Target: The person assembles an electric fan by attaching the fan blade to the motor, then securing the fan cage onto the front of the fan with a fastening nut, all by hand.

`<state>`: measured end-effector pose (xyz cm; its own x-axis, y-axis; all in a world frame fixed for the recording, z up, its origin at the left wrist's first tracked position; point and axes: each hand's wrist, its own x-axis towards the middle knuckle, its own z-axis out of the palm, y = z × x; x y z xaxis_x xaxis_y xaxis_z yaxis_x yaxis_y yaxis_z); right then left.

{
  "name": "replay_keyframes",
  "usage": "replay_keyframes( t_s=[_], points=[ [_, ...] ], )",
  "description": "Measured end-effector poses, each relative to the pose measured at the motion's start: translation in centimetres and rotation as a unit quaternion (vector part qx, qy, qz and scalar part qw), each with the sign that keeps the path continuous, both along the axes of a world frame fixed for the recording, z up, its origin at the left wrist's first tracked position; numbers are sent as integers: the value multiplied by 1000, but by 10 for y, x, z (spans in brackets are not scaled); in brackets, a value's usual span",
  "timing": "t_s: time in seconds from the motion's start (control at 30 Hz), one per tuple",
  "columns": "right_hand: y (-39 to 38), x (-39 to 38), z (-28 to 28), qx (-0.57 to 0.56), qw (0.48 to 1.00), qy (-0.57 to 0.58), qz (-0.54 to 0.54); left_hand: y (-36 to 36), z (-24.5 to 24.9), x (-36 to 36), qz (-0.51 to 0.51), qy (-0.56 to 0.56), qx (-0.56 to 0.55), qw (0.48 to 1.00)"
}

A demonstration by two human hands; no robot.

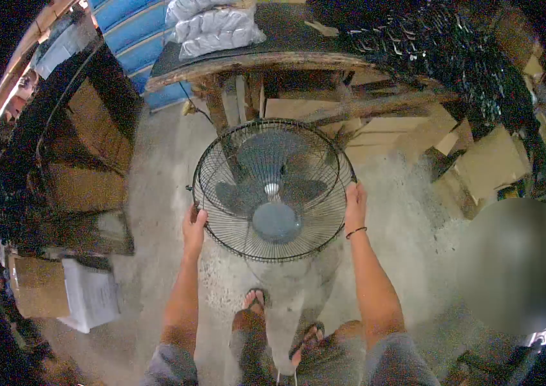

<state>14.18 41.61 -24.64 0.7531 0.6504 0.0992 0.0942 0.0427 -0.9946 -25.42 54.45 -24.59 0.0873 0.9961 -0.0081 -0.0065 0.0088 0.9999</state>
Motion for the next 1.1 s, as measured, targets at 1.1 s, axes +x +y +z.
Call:
replay_keyframes(
  t_s=[1.1],
  points=[
    [65, 21, -81, 93, 993, -34, 58, 70, -81, 14, 56, 50, 249, 966]
  ],
)
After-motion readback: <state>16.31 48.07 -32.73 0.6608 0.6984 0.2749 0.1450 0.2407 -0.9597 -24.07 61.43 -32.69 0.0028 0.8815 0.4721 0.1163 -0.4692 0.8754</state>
